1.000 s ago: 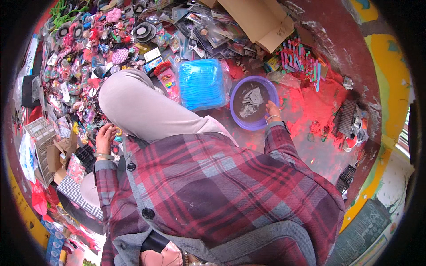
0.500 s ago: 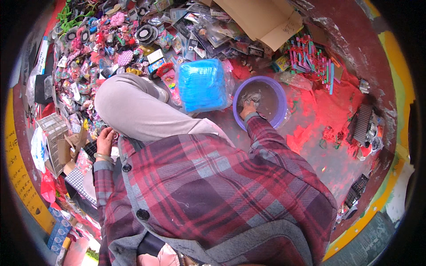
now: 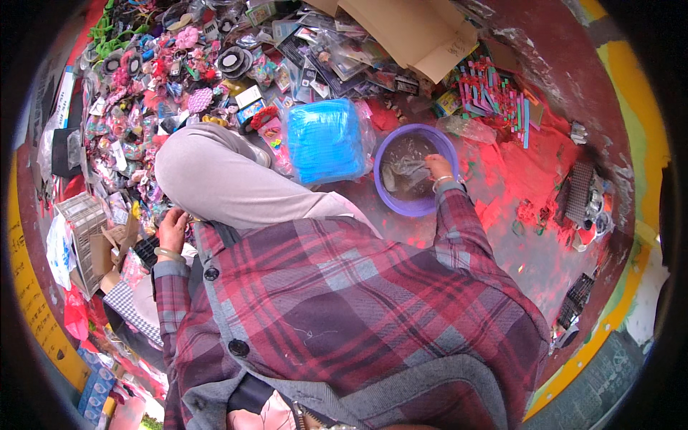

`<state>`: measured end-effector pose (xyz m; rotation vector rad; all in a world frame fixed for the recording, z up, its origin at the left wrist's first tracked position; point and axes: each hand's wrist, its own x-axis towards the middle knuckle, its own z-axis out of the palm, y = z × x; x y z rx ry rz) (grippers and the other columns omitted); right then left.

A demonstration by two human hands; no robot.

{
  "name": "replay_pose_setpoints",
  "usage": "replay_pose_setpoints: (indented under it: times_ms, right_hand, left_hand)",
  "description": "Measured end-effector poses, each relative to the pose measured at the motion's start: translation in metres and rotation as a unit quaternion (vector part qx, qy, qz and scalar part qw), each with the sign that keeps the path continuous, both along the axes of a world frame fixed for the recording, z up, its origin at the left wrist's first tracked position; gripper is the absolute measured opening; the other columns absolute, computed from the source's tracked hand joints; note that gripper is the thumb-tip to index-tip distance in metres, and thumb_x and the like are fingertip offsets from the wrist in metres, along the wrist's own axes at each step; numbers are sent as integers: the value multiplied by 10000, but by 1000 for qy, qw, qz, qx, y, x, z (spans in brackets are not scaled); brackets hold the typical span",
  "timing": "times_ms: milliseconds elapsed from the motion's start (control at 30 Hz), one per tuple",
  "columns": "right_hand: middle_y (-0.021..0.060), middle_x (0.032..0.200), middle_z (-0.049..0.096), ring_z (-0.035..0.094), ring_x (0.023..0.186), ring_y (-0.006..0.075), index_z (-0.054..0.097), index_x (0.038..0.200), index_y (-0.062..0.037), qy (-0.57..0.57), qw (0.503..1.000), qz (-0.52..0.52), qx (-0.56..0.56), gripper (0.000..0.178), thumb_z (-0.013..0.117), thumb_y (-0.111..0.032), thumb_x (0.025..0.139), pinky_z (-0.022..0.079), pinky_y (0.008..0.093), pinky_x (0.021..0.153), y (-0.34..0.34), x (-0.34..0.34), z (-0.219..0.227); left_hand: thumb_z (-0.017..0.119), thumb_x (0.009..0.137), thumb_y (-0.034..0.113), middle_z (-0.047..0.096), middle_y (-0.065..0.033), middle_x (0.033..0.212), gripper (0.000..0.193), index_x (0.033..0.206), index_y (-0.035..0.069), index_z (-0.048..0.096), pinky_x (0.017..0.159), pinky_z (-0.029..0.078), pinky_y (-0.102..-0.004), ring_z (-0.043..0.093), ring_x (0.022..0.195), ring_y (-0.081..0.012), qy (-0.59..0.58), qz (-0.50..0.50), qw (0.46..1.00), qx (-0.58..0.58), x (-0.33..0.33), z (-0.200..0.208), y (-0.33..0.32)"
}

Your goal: The person sits on the floor surrounded by a large pile of assorted small items and packaging. They pick up various plastic bags containing hair accessories, examine the contents, and place them into a nearby cardboard box.

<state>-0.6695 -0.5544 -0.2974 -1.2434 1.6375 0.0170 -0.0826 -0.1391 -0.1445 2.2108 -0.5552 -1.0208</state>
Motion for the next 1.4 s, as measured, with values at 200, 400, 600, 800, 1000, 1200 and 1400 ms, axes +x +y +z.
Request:
replay_pose_setpoints:
  times_ms: [200,400,600,800,1000,1200,1400]
  right_hand:
    - [81,813,594,584,730,177,579,864,13,-381,896,-172,148,189,562,-69,695,486,294,696,10,-9,84]
    - [76,846,606,583,788,185,601,869,14,-402,894,-166,108,180,542,-74,724,474,302,750,12,-9,131]
    - [59,889,612,584,822,178,597,983,-14,-322,937,-78,112,242,547,-163,799,469,300,777,9,-4,110]
    - [137,1149,538,516,1064,259,464,1221,-69,102,962,236,95,527,574,-327,775,405,325,909,2,-11,28]
    - [207,1290,415,416,1194,298,125,1393,-84,238,941,203,129,1009,675,-461,637,329,345,987,16,38,-28]
    - [196,1245,464,444,1163,318,499,1178,-25,251,967,-9,38,627,635,-389,687,352,369,970,61,72,-75]
    - [138,977,616,564,951,304,622,952,-22,14,985,-139,103,279,564,-191,738,412,381,867,44,3,-127]
  left_hand:
    - [545,835,94,594,-30,894,233,1041,-16,554,659,430,-214,519,740,-87,-35,-8,999,19,-6,-1,0]
    - [550,830,106,622,-108,938,249,1035,-35,556,777,455,-291,579,867,-171,-53,-67,996,-9,-15,-2,-17]
    - [521,833,38,614,-109,985,289,1115,-20,516,782,455,-298,578,892,-179,-22,-67,998,-6,-15,-13,-10]
    - [504,837,26,591,-93,1051,293,1127,-8,530,826,442,-285,551,944,-165,18,-39,996,74,-21,-17,1]
    - [529,821,4,601,-127,1041,289,1106,-39,515,858,424,-295,560,965,-197,54,18,996,73,-34,1,-5]
    - [520,818,13,591,-110,1077,324,1137,-41,504,876,417,-300,552,976,-199,55,21,995,85,-41,6,-7]
    - [518,806,-12,600,-109,1056,292,1097,-32,534,845,431,-295,560,954,-192,130,65,984,100,-42,2,-26]
